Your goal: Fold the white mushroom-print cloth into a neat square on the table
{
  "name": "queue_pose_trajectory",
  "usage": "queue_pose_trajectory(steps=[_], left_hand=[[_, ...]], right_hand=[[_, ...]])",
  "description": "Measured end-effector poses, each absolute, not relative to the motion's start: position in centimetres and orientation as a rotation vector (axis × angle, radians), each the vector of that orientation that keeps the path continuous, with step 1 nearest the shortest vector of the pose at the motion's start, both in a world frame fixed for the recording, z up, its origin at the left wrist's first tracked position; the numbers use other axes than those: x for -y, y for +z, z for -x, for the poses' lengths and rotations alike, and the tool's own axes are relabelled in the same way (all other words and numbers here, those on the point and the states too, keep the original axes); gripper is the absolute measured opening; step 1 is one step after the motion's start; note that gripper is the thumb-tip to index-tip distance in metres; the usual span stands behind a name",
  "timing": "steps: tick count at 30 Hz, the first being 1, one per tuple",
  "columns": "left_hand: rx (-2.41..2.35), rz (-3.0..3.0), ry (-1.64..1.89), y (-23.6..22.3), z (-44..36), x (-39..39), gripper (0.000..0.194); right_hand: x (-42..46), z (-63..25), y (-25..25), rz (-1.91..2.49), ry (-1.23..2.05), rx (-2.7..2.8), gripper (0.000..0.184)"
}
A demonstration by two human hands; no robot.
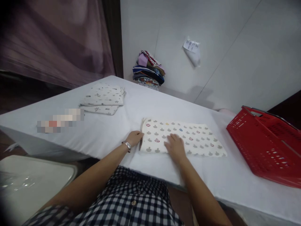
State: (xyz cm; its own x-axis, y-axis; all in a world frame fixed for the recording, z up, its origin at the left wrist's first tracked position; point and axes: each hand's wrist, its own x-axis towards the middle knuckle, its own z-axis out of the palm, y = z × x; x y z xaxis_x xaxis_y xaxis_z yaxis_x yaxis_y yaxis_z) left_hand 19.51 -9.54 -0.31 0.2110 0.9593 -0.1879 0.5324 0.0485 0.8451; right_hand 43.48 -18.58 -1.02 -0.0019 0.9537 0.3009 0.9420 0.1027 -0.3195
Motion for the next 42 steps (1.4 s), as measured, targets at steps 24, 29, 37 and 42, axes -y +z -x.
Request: queue_pose_trajectory(steps=[24,29,37,42], left_hand=[[-1.049,-1.541,0.294,0.3,-18.1,11.2,0.036],[-1.129,-1.593,0.339,0.1,-18.3,11.4,0.032],[-1.184,-1.598,0.395,0.4,-18.5,12.1,0.028],[-1.062,-1.571,0.346,0.9,-17.9,12.6,0.025]], right_hand=[[18.4,-34.0,0.0,1.599,0.328,1.971,0.017],[18.4,-34.1,-0.4,1.564,0.348,1.915,0.018],[19.6,-33.6,-0.4,1.509,0.252,1.925,0.019],[19.8,-33.4,-0.7,1.548,0.247,1.951,0.018]])
